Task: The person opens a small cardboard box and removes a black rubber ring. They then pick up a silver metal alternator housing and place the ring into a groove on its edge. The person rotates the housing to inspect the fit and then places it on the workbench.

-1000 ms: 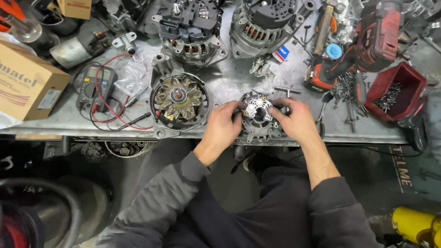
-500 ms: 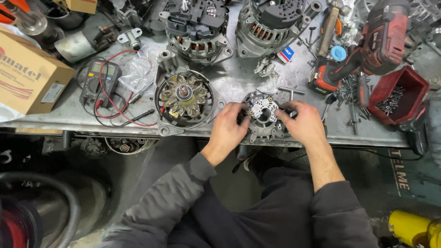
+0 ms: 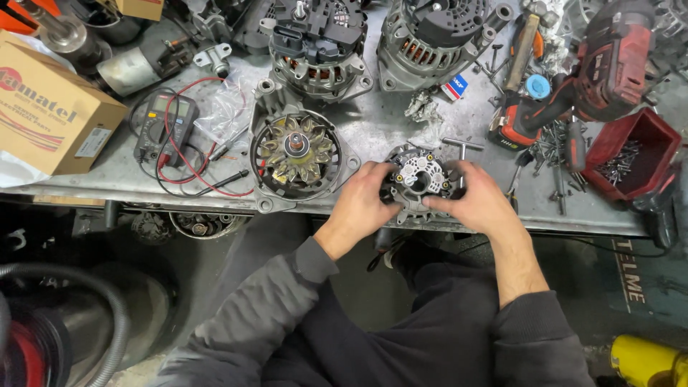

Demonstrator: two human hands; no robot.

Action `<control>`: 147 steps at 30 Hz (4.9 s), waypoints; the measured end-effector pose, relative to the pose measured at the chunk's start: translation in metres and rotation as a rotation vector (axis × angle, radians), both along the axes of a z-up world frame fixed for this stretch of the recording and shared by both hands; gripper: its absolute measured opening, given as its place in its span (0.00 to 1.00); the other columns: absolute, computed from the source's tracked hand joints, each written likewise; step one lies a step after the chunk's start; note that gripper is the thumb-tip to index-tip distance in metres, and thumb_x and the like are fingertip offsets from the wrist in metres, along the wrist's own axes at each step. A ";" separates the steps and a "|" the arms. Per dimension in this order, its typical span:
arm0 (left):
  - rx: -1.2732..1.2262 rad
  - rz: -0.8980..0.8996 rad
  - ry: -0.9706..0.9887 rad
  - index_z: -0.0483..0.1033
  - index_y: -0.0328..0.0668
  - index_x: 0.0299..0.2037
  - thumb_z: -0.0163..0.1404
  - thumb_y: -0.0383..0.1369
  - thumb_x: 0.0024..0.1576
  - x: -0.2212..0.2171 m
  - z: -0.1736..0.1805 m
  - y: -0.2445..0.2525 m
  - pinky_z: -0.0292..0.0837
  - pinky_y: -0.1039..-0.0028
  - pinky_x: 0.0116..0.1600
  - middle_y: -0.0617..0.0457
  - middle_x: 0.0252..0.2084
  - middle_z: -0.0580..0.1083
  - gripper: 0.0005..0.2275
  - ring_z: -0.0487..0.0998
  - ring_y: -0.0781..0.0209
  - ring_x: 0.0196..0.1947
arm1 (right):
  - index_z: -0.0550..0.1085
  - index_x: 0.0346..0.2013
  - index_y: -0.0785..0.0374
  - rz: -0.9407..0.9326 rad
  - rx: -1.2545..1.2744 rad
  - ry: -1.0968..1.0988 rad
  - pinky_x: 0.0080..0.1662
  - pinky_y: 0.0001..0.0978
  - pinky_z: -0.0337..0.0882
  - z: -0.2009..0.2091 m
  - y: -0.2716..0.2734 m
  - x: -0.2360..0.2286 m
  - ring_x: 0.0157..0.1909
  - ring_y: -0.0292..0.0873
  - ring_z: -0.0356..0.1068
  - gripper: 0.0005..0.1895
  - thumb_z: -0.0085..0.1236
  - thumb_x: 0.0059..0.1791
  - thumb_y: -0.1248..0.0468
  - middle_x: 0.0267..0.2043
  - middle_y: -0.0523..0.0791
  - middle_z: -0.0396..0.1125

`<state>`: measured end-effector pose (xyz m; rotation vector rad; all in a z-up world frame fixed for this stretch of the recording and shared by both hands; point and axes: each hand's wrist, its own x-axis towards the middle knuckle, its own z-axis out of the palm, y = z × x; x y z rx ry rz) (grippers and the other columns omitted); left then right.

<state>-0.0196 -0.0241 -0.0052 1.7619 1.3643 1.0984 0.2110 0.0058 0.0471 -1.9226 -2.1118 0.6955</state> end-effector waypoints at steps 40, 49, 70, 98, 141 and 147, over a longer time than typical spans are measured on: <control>0.342 -0.311 0.578 0.79 0.52 0.55 0.56 0.41 0.55 0.020 0.023 0.002 0.63 0.50 0.61 0.44 0.66 0.68 0.18 0.63 0.40 0.67 | 0.75 0.52 0.67 0.046 -0.390 0.199 0.52 0.35 0.73 -0.021 -0.003 0.051 0.46 0.43 0.75 0.29 0.71 0.37 0.67 0.44 0.48 0.77; 0.326 -0.272 0.589 0.76 0.56 0.60 0.56 0.37 0.51 0.017 0.023 -0.006 0.62 0.48 0.63 0.42 0.69 0.62 0.23 0.61 0.38 0.68 | 0.81 0.44 0.63 -0.044 -0.149 0.246 0.45 0.36 0.74 -0.010 0.000 0.027 0.39 0.42 0.76 0.15 0.63 0.45 0.61 0.39 0.47 0.78; 0.217 0.002 0.326 0.74 0.56 0.63 0.60 0.47 0.46 0.019 0.007 -0.042 0.43 0.34 0.69 0.30 0.75 0.50 0.30 0.47 0.22 0.73 | 0.80 0.49 0.62 0.220 -0.349 0.353 0.53 0.33 0.72 -0.029 0.005 0.036 0.47 0.40 0.77 0.20 0.64 0.43 0.65 0.44 0.45 0.79; -0.040 -0.346 -0.264 0.76 0.43 0.60 0.71 0.41 0.29 -0.030 0.049 -0.064 0.67 0.62 0.70 0.41 0.64 0.72 0.41 0.75 0.46 0.64 | 0.63 0.69 0.62 0.221 -0.007 0.517 0.66 0.47 0.57 0.094 -0.097 0.011 0.75 0.52 0.51 0.60 0.76 0.23 0.60 0.74 0.50 0.53; 0.355 -0.960 -0.048 0.73 0.42 0.61 0.61 0.36 0.47 -0.051 0.106 -0.129 0.60 0.48 0.76 0.49 0.68 0.71 0.28 0.68 0.43 0.72 | 0.73 0.44 0.71 -0.145 0.777 0.556 0.56 0.43 0.77 0.050 -0.268 -0.036 0.54 0.52 0.76 0.27 0.73 0.36 0.62 0.49 0.56 0.72; 0.447 -0.953 -0.010 0.72 0.44 0.61 0.57 0.32 0.54 -0.035 0.104 -0.128 0.58 0.47 0.80 0.52 0.70 0.71 0.23 0.67 0.46 0.76 | 0.71 0.46 0.69 -0.191 0.955 0.593 0.60 0.50 0.78 0.055 -0.290 -0.029 0.50 0.49 0.75 0.32 0.79 0.38 0.56 0.48 0.52 0.70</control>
